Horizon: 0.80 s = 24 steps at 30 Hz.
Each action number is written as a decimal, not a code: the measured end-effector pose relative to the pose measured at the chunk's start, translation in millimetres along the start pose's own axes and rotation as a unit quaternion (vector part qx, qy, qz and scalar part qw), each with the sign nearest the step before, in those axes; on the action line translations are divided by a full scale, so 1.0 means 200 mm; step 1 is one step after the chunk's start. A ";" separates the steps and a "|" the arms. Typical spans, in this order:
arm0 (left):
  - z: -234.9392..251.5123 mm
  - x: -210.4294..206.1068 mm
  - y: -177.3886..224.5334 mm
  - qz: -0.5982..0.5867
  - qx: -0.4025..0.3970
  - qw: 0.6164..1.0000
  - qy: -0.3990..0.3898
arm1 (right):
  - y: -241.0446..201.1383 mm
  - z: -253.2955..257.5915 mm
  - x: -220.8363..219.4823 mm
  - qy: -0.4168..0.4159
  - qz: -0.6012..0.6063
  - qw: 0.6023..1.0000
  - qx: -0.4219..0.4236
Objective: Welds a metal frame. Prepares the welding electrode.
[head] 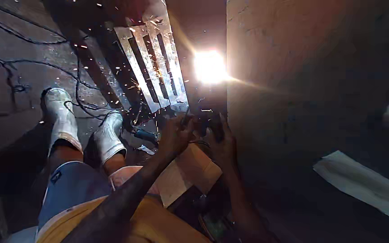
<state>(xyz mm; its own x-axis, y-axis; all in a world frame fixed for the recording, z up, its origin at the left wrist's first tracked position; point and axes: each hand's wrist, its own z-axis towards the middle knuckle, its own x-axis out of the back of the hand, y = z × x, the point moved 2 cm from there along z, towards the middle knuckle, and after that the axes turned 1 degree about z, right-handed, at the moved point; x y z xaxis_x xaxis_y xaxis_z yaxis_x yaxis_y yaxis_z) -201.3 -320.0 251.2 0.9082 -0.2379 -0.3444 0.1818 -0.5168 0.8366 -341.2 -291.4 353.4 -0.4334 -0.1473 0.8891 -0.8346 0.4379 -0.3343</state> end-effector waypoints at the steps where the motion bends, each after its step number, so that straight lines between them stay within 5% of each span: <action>1: -0.02 0.00 0.01 0.000 0.002 1.000 0.010 | -0.01 -0.01 0.00 -0.001 -0.005 1.000 -0.010; 20: -0.04 0.00 0.03 0.078 0.013 0.997 0.015 | 0.02 -0.12 0.01 -0.045 0.041 0.998 -0.025; 24: -0.02 -0.01 -0.02 0.069 -0.020 0.997 0.026 | 0.06 -0.03 -0.02 0.014 0.017 1.000 0.001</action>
<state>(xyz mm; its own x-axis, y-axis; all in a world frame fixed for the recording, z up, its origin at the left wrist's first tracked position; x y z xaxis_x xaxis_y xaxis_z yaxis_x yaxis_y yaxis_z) -202.2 -313.8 251.2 0.9441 -0.2605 -0.2022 0.0674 -0.4478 0.8916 -346.8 -281.1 346.8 -0.4511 -0.1070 0.8860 -0.8207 0.4398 -0.3647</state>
